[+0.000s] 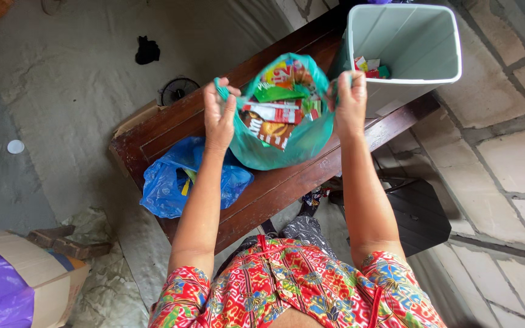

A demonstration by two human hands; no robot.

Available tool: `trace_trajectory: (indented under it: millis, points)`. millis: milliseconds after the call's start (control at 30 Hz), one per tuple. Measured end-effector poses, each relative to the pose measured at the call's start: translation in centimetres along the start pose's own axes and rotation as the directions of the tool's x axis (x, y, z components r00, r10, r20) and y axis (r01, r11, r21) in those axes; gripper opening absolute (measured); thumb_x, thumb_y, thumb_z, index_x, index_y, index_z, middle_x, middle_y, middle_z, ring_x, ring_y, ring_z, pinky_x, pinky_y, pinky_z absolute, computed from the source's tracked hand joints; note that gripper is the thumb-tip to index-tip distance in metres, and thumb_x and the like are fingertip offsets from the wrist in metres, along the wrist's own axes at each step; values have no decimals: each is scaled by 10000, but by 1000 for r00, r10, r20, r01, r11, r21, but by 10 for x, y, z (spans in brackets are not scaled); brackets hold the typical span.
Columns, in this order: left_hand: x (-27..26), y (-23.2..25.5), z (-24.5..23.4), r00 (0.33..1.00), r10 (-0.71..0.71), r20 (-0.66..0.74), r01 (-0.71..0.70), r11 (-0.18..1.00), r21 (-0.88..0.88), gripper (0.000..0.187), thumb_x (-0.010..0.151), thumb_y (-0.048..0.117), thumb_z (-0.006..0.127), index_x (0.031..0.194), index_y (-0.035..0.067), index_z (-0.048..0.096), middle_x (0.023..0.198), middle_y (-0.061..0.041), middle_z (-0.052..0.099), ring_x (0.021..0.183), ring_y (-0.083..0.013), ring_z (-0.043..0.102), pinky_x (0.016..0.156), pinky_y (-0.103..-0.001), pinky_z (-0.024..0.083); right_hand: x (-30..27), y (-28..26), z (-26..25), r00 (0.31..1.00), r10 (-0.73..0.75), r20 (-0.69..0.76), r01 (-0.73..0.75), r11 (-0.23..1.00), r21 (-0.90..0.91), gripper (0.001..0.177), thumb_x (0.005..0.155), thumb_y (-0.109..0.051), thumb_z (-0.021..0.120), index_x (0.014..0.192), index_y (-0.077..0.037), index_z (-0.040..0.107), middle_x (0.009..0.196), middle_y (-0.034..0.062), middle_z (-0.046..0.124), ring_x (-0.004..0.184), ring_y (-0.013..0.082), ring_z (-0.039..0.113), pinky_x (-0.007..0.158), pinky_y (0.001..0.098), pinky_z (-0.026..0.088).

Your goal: The person transfers snack packets from a white plastic bin into a green plastic bag on a wooden table. The person handles the packets by hand, placing them into the bag, then ties the bag and carries it to a cardboard box on the floor.

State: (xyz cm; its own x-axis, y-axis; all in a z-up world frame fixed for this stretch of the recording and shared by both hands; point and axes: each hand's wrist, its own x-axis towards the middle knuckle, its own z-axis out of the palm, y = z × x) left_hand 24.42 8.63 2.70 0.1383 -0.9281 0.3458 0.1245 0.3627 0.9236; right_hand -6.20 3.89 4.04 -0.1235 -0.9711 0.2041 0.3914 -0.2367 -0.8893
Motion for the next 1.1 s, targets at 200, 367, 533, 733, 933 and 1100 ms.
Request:
trace_trajectory:
  millis: [200,367,533,733,933,1100]
  points:
    - [-32,-32,31,993,-82,-81,109,893,437,730,877,389,831,1342,16,410,986,-145,602,869,-219,593,799,-375,527,-33,24,12,978,-166,124,171,303,-938,717,894,-589,792,1329,-61,579,1004,206,687,908,366,672,787,480,522]
    - [-44,-27,44,993,-90,82,-37,418,908,803,742,443,831,1354,35,509,1258,-178,551,1150,-383,540,952,-481,456,-53,41,24,976,-57,212,217,114,-970,583,865,-530,778,1242,-104,648,1442,301,494,1308,469,487,1042,532,414]
    - [-49,-59,39,990,-138,24,24,333,942,648,825,480,785,1340,119,628,1412,-107,491,1265,-381,429,1054,-537,346,-61,104,3,950,-111,291,312,319,-895,470,985,-387,699,1327,-79,602,1598,265,374,1437,492,393,1179,546,362]
    - [-57,-103,35,984,-178,-22,78,313,947,558,842,456,764,1309,166,664,1440,-85,496,1298,-376,423,1069,-550,337,-75,153,-7,955,-126,268,294,290,-911,373,994,-327,680,1282,-98,613,1583,231,409,1431,468,404,1177,550,346]
    - [-61,-123,37,986,-159,-39,86,297,951,524,872,454,740,1292,149,678,1432,-92,507,1287,-379,433,1062,-552,340,-76,173,-11,967,-94,235,252,261,-932,348,983,-320,675,1259,-114,630,1562,213,432,1419,460,404,1164,545,352]
    - [-61,-131,37,984,-166,-59,108,306,946,500,884,443,728,1277,138,684,1430,-92,510,1289,-375,441,1071,-547,347,-73,188,-14,968,-109,225,246,241,-939,341,966,-314,677,1247,-127,633,1539,194,455,1412,447,411,1162,548,356]
